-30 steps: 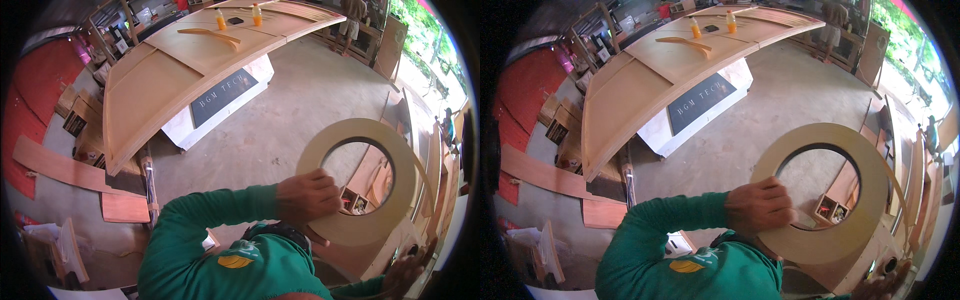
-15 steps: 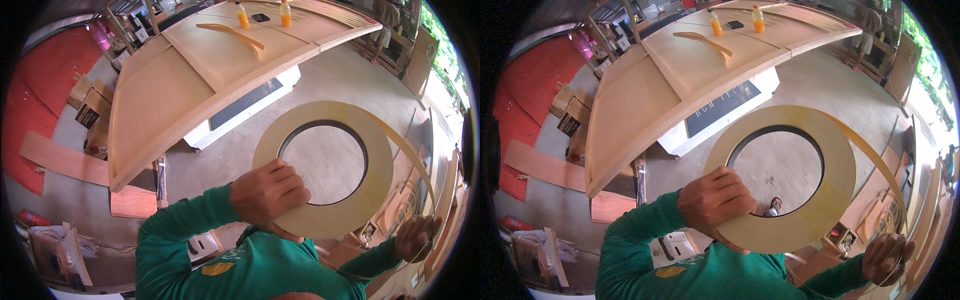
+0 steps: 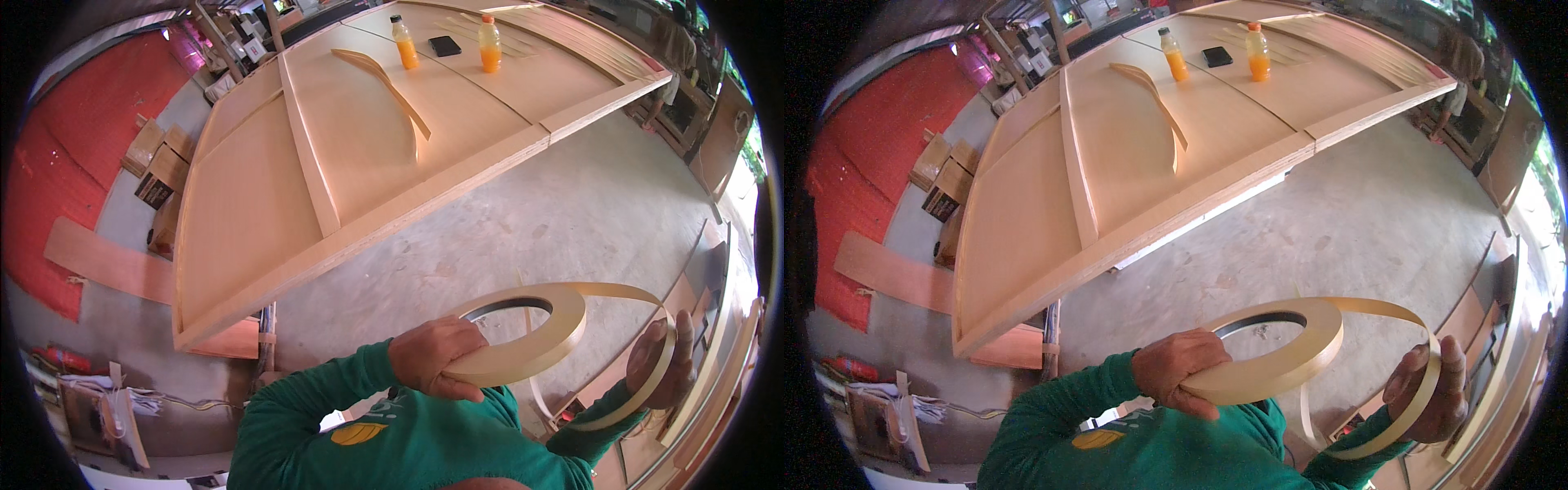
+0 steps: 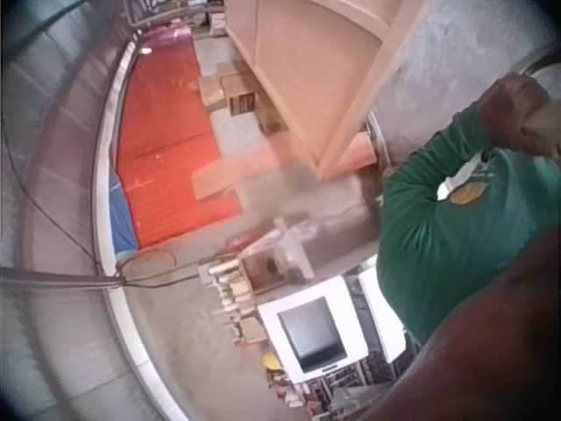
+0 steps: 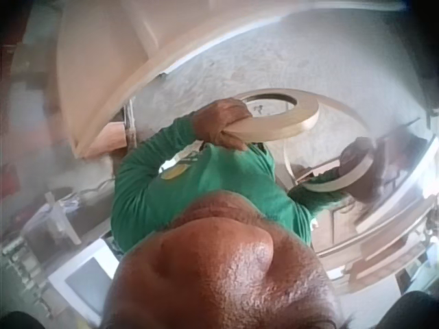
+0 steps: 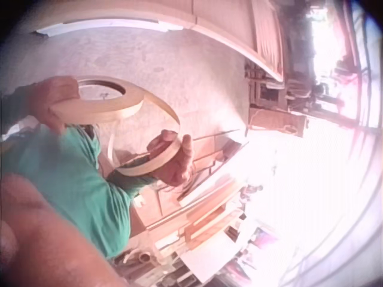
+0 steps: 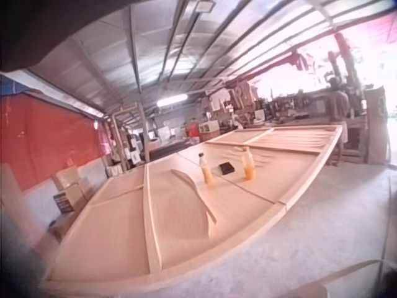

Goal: The person handles a long strip of thin wood veneer, bends it to check flexibility, and cuts it to length using a utility knife. They then place the cut piece on a large wooden panel and handle a roll of veneer tape.

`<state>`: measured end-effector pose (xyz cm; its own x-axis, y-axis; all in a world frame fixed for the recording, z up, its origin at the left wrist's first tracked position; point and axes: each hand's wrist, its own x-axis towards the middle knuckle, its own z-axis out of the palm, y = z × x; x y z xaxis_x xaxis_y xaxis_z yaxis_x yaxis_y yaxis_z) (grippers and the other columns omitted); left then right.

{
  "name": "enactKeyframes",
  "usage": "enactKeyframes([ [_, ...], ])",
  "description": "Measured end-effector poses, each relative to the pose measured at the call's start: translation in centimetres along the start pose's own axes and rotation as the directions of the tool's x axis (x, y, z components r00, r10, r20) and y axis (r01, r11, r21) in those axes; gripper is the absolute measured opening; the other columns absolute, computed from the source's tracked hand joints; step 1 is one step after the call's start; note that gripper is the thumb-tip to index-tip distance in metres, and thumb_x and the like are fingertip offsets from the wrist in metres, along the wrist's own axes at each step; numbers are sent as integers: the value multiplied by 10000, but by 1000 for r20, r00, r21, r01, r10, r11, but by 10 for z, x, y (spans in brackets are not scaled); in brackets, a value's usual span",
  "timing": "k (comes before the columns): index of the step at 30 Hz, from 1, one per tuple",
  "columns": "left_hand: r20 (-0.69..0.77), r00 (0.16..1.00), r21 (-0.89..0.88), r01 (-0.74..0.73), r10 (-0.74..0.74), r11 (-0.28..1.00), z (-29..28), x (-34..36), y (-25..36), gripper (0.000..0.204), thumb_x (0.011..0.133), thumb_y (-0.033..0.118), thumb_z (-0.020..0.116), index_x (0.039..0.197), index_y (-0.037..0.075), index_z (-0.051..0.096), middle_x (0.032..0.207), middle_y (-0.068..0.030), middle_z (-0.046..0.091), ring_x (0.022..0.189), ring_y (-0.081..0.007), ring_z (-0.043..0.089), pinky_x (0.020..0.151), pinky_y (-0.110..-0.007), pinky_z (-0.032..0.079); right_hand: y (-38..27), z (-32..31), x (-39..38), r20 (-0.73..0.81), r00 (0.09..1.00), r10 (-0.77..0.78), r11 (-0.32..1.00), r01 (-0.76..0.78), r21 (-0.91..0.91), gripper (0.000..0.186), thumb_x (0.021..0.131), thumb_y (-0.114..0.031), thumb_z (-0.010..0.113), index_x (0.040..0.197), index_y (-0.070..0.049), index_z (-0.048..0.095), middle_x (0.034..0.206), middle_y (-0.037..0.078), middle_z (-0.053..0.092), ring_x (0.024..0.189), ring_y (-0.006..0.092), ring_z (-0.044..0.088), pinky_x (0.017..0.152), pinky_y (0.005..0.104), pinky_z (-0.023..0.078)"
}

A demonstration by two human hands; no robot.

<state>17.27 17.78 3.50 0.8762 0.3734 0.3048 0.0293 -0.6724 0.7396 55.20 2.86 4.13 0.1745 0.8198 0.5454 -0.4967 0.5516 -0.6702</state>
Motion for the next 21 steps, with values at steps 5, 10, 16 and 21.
enactKeyframes([
  [5,86,995,-92,53,-45,994,-41,19,9,747,909,720,724,1118,4,689,1020,-198,674,947,-423,645,865,-484,529,11,-24,25,110,988,-112,983,94,155,675,1077,-332,537,1609,58,394,1533,267,514,1401,301,519,968,325,570],
  [10,67,994,-55,-85,89,995,-77,32,28,796,884,731,746,1099,-32,672,971,-185,635,873,-382,640,776,-469,516,16,-11,39,-452,854,-257,961,274,-29,573,1079,-341,550,1473,74,505,1201,171,547,1018,223,510,823,321,517],
  [16,160,986,161,-65,39,985,-121,35,70,785,837,695,820,1056,-44,670,932,-161,631,821,-362,642,754,-444,519,19,-59,18,-308,924,-225,962,261,80,489,1045,-374,647,1322,26,597,934,74,577,739,170,534,774,300,524],
  [21,264,962,476,-65,-72,877,-146,39,103,678,899,680,745,942,15,625,850,-107,571,783,-299,610,722,-392,493,34,-57,33,-163,984,-67,997,58,-59,383,930,-325,828,1035,-83,551,763,43,606,655,61,580,561,197,507],
])
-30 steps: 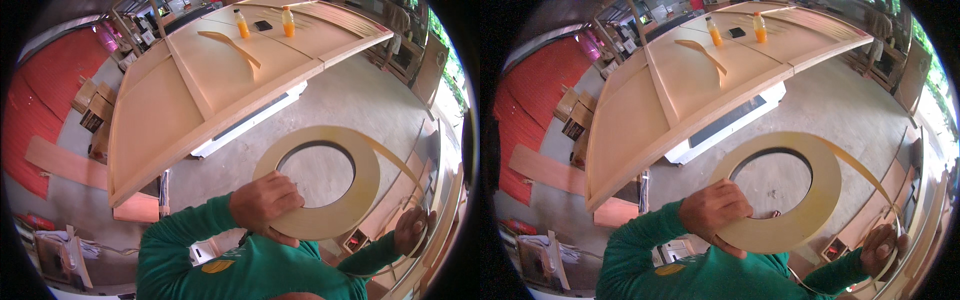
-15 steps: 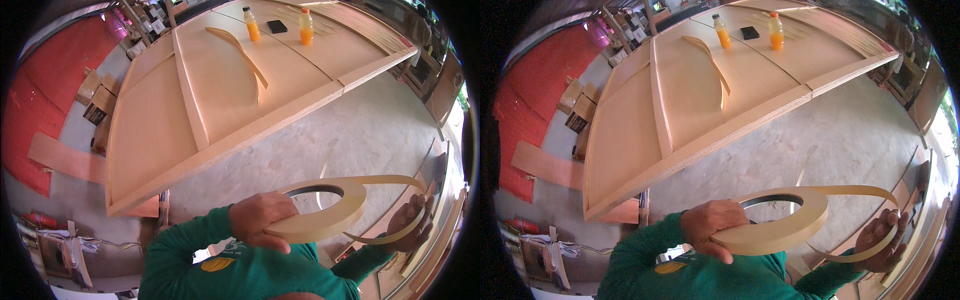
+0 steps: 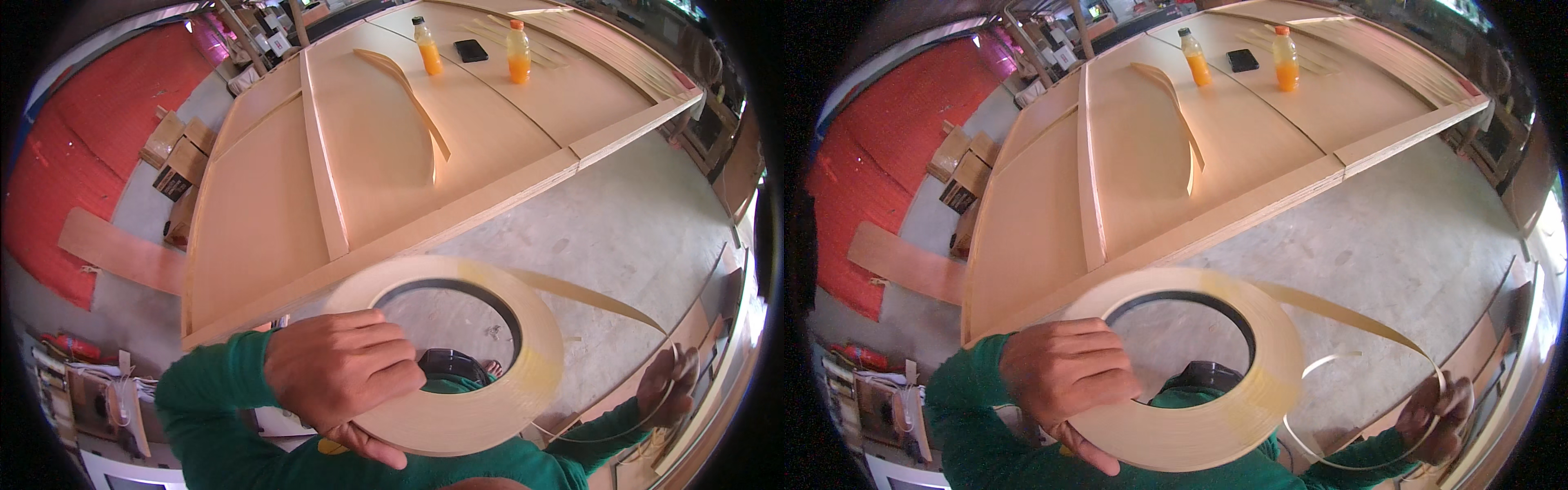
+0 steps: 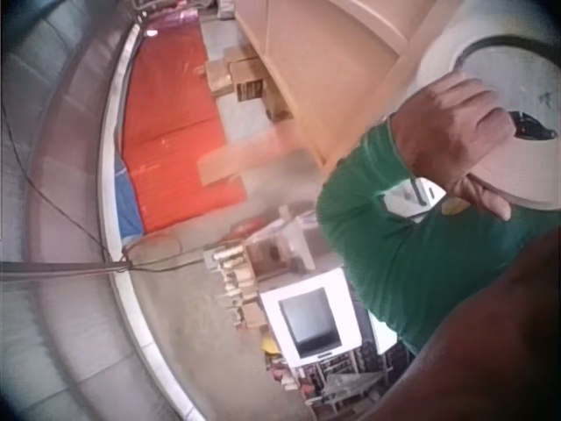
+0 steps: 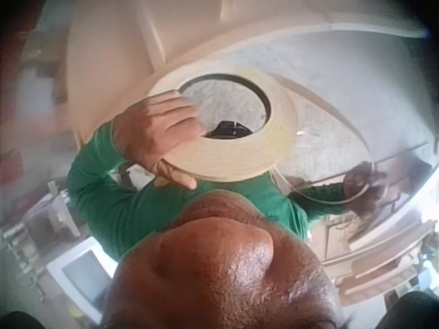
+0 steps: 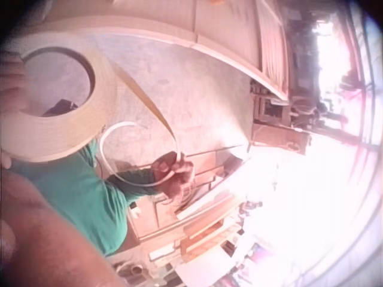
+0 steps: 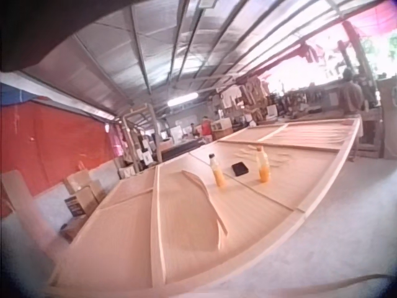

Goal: The person handles a long strip of thin wood veneer, bends it to check flexibility, and cuts it to length using a utility knife. They then place the cut piece on a large wooden panel and handle a roll of veneer tape.

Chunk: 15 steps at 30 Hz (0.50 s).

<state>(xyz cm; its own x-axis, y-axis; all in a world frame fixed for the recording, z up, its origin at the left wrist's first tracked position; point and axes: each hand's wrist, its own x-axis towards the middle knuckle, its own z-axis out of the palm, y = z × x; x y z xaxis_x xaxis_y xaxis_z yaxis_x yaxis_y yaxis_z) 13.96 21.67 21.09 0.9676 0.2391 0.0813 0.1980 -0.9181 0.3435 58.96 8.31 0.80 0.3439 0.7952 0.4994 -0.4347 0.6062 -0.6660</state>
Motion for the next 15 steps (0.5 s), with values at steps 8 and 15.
enactKeyframes([
  [8,174,984,512,-124,39,850,-22,-17,-8,365,946,439,673,916,79,622,843,-30,576,801,-195,604,737,-332,498,2,58,33,-196,952,235,679,-305,-668,603,962,-283,771,1400,59,536,758,-10,558,543,18,426,461,180,320],
  [15,177,980,723,-192,90,664,-33,-43,-39,132,876,230,692,933,131,625,884,9,597,865,-171,627,840,-313,518,15,52,37,-327,938,116,535,-336,-775,439,1061,-260,663,1412,3,648,823,-12,582,586,4,369,517,183,256],
])
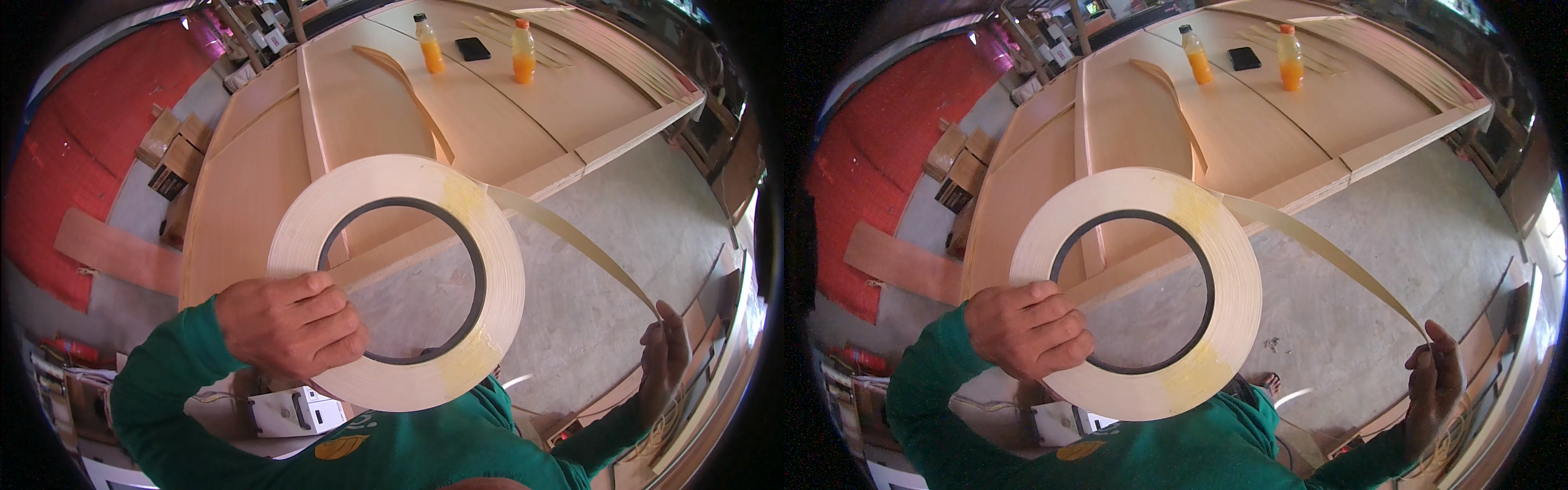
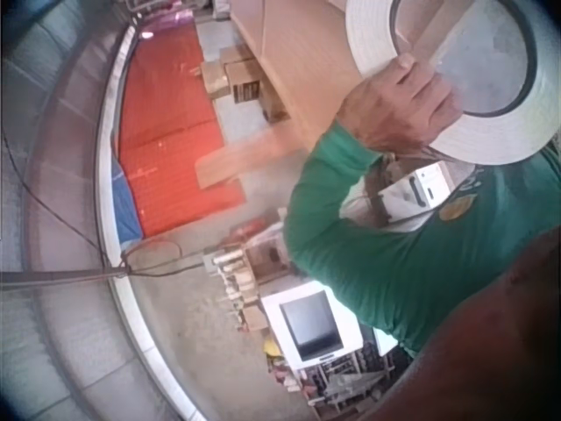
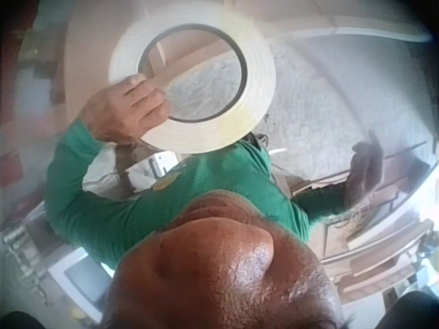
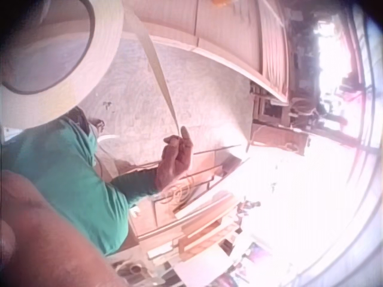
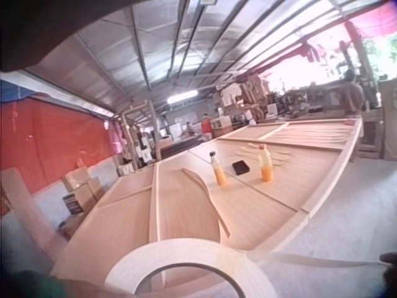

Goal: The person handles a long strip of thin wood veneer, bends it to check flexibility, and cuts it to length using a utility knife. They then place the cut piece on a large wooden panel and handle a roll of veneer tape.

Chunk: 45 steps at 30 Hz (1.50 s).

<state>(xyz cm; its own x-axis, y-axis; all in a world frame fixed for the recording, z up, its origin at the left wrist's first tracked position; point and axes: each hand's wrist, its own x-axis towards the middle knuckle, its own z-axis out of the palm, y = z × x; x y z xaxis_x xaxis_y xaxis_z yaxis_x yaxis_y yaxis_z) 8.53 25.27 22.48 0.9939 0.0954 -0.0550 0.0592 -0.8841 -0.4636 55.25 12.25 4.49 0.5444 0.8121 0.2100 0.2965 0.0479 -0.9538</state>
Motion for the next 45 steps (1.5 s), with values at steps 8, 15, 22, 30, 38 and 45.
enactKeyframes([
  [8,-4,987,171,-155,158,973,11,-43,-38,226,891,303,693,1052,150,655,951,-7,632,985,-183,639,936,-351,491,-4,10,0,-211,977,-11,1000,13,7,361,1078,-222,654,1380,-30,708,898,-2,628,638,-12,382,562,171,250],
  [15,-14,988,179,-148,153,973,12,-61,-41,233,908,310,704,1070,152,648,953,-10,638,970,-183,638,909,-324,489,-4,11,-9,-103,994,-40,998,34,-55,372,1044,-205,674,1368,-25,710,961,35,689,667,19,445,572,198,310],
  [22,-78,989,130,-116,127,985,16,-67,-26,154,910,245,700,1020,155,640,951,-6,659,957,-170,646,870,-299,496,-19,24,-17,-58,998,15,998,-19,-61,357,1008,-127,690,1344,-8,714,967,51,712,719,54,521,594,224,338],
  [30,-73,994,110,-77,85,991,16,-83,-26,158,886,230,725,1004,163,646,940,-14,663,931,-186,671,846,-314,539,-45,38,-22,-39,999,31,997,-33,-69,353,998,-153,736,1313,5,717,962,54,732,821,94,603,674,233,393],
  [38,-128,989,99,-63,76,993,20,-81,-23,103,923,210,694,980,148,635,913,5,631,922,-169,653,828,-300,513,-40,35,-35,-25,999,40,992,-43,-118,358,1012,-218,745,1298,-3,724,947,78,750,832,126,633,707,256,432],
  [45,-143,988,54,-55,63,997,19,-78,-12,183,862,219,736,999,144,642,916,-7,647,901,-176,660,795,-294,511,-40,34,-35,-9,1000,25,992,-26,-125,339,1015,-191,733,1294,2,726,935,83,752,812,118,629,695,252,425],
])
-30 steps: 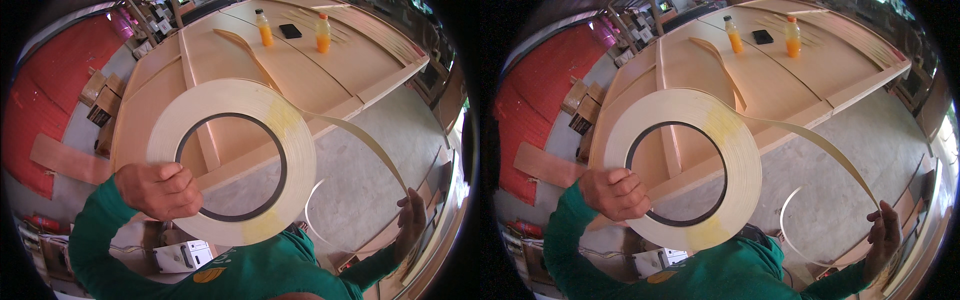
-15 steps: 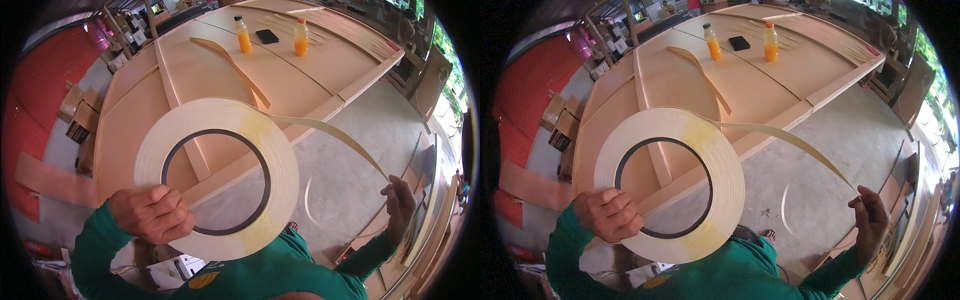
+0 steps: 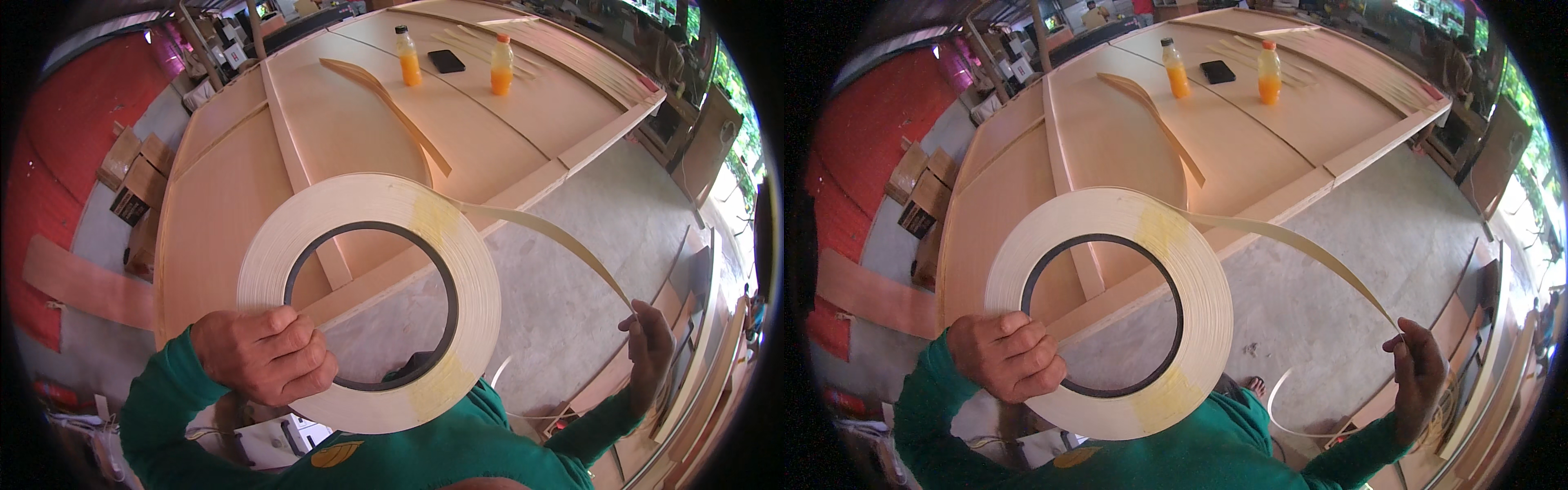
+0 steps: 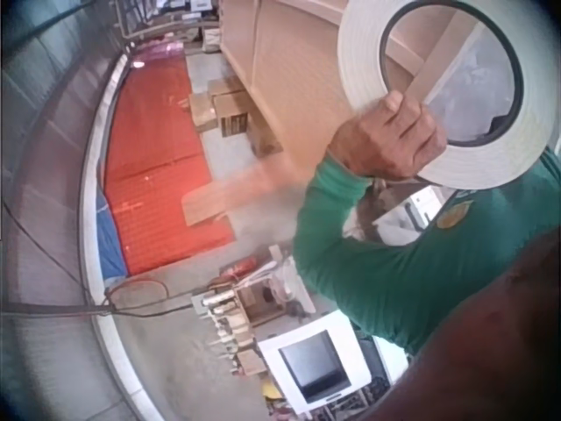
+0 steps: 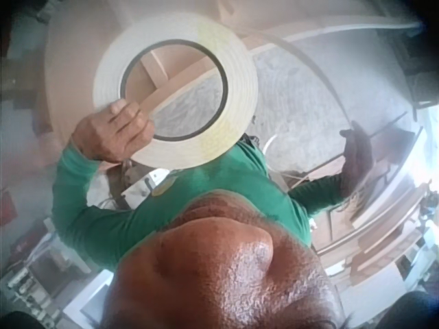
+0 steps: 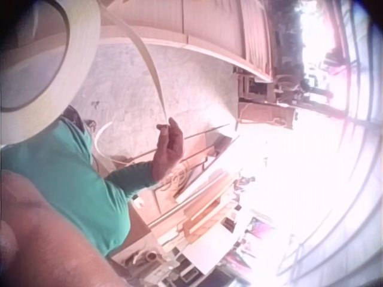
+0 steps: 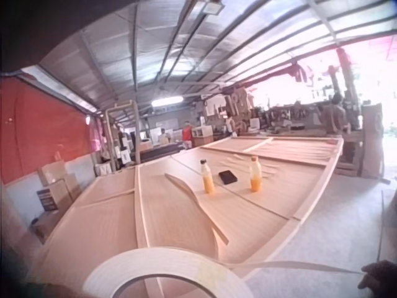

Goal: The person handles a long strip of thin wood veneer, bends it to check flexibility, and cuts it to length using a utility knife. They then place the cut piece on a large wooden panel and handle a roll of veneer tape.

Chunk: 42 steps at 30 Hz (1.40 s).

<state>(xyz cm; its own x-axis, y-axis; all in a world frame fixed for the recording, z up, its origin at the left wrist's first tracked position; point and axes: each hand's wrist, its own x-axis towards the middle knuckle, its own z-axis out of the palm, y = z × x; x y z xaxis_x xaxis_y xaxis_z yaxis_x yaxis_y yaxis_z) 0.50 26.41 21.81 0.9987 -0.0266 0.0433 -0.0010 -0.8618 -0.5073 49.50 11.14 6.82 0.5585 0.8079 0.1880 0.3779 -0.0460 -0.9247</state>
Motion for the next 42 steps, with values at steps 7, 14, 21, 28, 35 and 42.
enactKeyframes([
  [7,16,1000,-14,26,-26,1000,-2,4,3,155,889,216,742,983,137,649,923,-20,655,895,-180,666,800,-300,516,-2,-3,6,65,997,46,999,-47,6,345,1009,-166,726,1306,10,714,958,61,738,852,106,627,717,253,431],
  [14,36,999,-47,37,-36,998,-6,9,7,154,890,207,746,989,129,656,908,-24,655,892,-189,671,800,-310,521,0,-1,15,96,993,68,995,-75,67,359,998,-170,732,1296,29,709,956,64,735,900,119,656,744,252,459],
  [21,45,997,-14,66,-65,998,-8,15,12,97,903,195,711,954,139,650,891,2,627,886,-168,650,816,-303,535,5,2,25,119,992,47,998,-52,45,331,996,-113,717,1281,54,707,947,75,726,913,142,671,833,279,501],
  [28,41,995,-58,93,-90,994,-6,17,16,143,894,211,754,972,144,655,891,0,649,868,-161,659,774,-292,511,5,6,28,136,990,39,998,-46,50,330,993,-114,728,1276,54,708,931,68,714,916,149,668,885,298,506],
  [35,40,994,-67,104,-101,992,-8,14,19,136,913,215,750,982,137,663,875,1,654,852,-156,661,766,-286,503,2,8,30,163,986,30,998,-38,50,331,991,-122,728,1273,50,713,927,62,715,922,142,664,878,296,496],
  [42,24,993,-52,113,-112,992,-6,8,20,106,922,206,704,965,121,658,879,3,626,867,-162,652,789,-294,537,-2,12,29,176,984,9,998,-19,57,335,994,-142,732,1271,47,716,912,62,719,899,134,660,853,292,496],
])
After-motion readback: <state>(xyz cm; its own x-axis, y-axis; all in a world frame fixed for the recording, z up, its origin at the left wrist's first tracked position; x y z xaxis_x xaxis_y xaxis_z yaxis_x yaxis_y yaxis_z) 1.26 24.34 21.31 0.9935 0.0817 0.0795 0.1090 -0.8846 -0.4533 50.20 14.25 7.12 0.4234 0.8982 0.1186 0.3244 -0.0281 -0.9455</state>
